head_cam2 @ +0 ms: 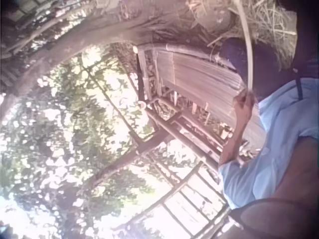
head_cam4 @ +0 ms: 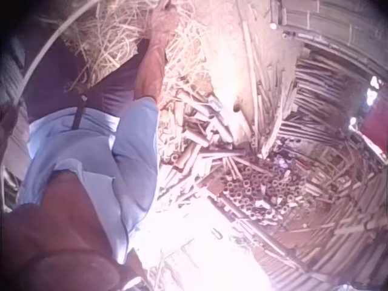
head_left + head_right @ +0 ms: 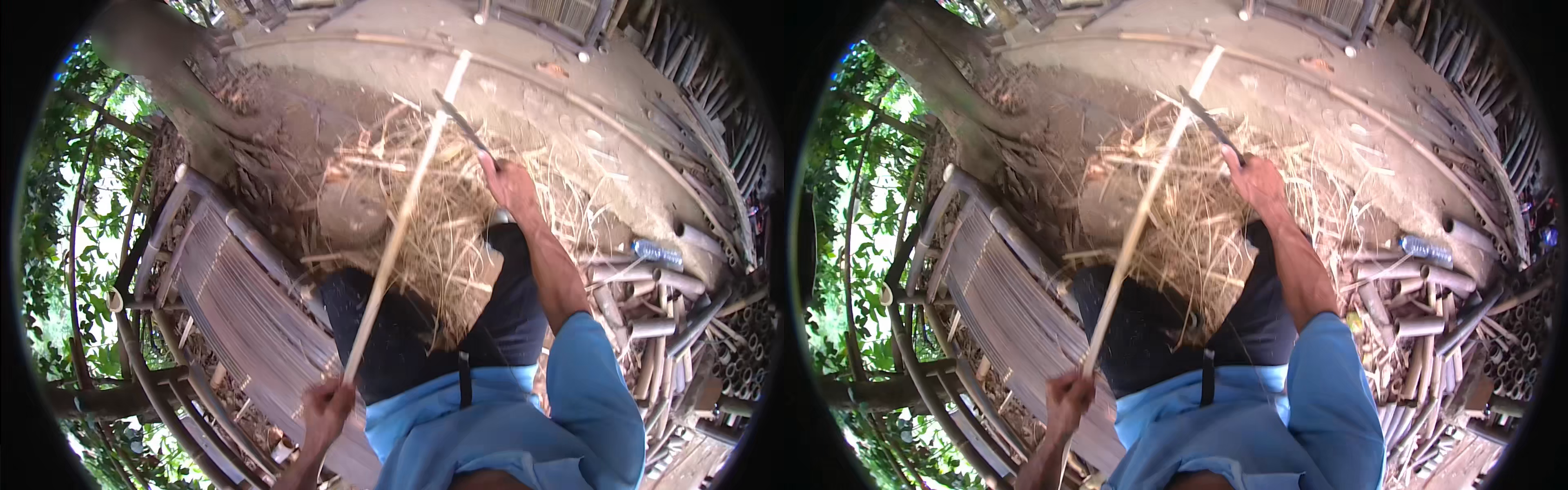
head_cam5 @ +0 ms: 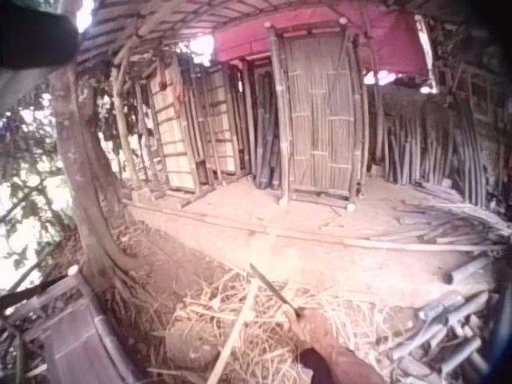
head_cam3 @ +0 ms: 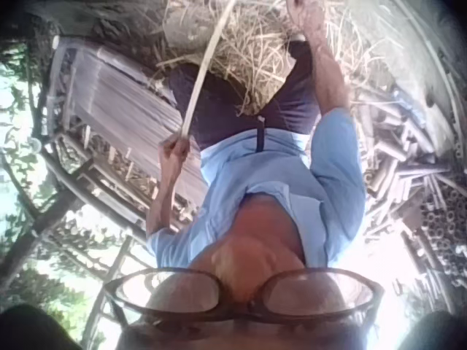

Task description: The person shaves a strip of bamboo using a knife while sitting on a wooden bench. They hold the bamboo strip with one hand and pull the knife along its length to remove thin shavings, move a partially assembled bamboo mat, and continue smoothing the strip.

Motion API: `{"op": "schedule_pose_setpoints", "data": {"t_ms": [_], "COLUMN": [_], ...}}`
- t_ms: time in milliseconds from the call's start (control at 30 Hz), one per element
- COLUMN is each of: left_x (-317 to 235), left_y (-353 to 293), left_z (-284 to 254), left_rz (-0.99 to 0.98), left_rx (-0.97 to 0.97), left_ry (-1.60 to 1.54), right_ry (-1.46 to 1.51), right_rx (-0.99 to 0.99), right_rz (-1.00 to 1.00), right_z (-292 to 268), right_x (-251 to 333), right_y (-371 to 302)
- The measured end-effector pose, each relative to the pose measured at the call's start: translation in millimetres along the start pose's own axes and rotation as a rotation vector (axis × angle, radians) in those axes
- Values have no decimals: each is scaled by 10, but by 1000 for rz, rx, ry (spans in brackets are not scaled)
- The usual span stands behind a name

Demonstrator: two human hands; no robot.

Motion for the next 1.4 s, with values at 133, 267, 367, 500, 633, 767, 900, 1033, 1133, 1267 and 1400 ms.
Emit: {"op": "schedule_pose_setpoints", "data": {"t_ms": [133,267,367,500,633,767,900,1033,1133,1267,1400], "left_x": [226,691,1130,830,-145,-619,-548,-519,-458,-445,-327], "left_y": [-327,-375,-478,-358,545,854,771,629,506,419,325], "left_z": [-215,-296,-442,-265,413,444,413,405,334,363,334], "left_rz": [-33,-93,-177,-53,81,69,220,280,270,235,169], "left_rx": [-134,29,184,335,322,239,44,-32,-50,-64,-50], "left_ry": [37,60,12,278,-264,-185,-45,50,125,60,115], "right_ry": [-85,568,852,1025,1133,833,339,159,109,88,-22], "right_rx": [63,200,103,271,605,372,269,285,474,341,591], "right_rz": [-319,90,281,423,291,50,51,-242,-469,-217,-271], "right_z": [-116,81,404,653,748,550,229,139,204,85,184], "right_x": [791,758,818,1226,1763,1656,1148,1444,1564,1256,1387], "right_y": [-325,-343,-473,-800,-1235,-1136,-739,-942,-1015,-539,-873]}}
Point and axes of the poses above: each hand's wrist, its own y-axis towards the middle knuckle, its own z-axis out of the palm, x = y × z, the point moved 5 cm from there along y, towards the middle knuckle, and after that the axes turned 12 degrees about y, right-handed, at the moved point
